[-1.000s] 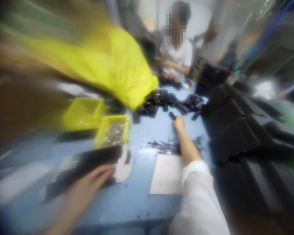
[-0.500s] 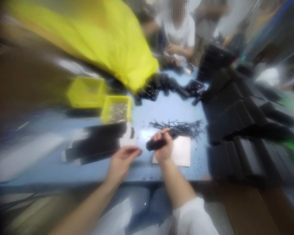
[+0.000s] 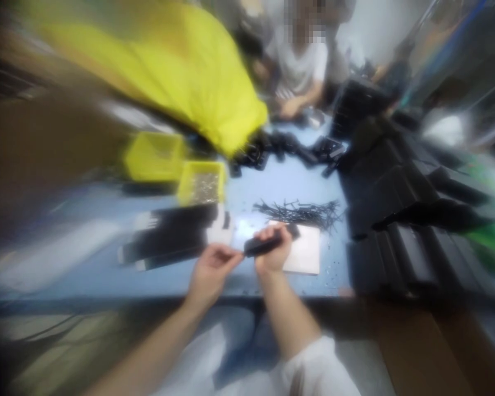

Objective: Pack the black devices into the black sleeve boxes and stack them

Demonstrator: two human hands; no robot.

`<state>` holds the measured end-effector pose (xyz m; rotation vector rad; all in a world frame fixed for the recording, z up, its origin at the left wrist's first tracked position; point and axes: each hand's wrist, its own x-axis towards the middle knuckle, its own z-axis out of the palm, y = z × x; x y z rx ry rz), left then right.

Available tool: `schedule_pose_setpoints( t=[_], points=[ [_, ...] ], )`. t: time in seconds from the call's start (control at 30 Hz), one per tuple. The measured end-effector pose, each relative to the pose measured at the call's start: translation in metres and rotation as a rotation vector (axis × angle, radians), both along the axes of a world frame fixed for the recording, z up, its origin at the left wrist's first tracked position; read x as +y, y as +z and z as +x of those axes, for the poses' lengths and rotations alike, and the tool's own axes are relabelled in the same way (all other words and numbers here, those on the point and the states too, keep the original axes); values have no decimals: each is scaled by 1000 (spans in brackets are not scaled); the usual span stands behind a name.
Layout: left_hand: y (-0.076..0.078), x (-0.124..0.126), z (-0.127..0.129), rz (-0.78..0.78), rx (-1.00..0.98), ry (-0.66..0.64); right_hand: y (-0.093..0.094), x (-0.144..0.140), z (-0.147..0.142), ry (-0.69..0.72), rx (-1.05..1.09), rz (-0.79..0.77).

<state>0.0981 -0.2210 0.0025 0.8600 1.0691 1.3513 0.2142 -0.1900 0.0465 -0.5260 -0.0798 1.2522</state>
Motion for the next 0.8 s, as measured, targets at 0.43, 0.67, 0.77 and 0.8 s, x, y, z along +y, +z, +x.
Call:
schedule_pose_setpoints(
  t=[0.43, 0.67, 0.77, 0.8],
  points=[
    [-30, 25, -91, 348, 1291, -107, -61, -23, 61, 65, -1135, 212],
    [-22, 60, -148, 180, 1821, -354, -93, -9, 111, 114, -1483, -324],
    [5, 65, -142, 48, 1781, -467, -80, -10, 113, -74, -1807, -297],
    [16, 63, -138, 4, 1688, -532, -73, -13, 107, -107, -1878, -227]
  ],
)
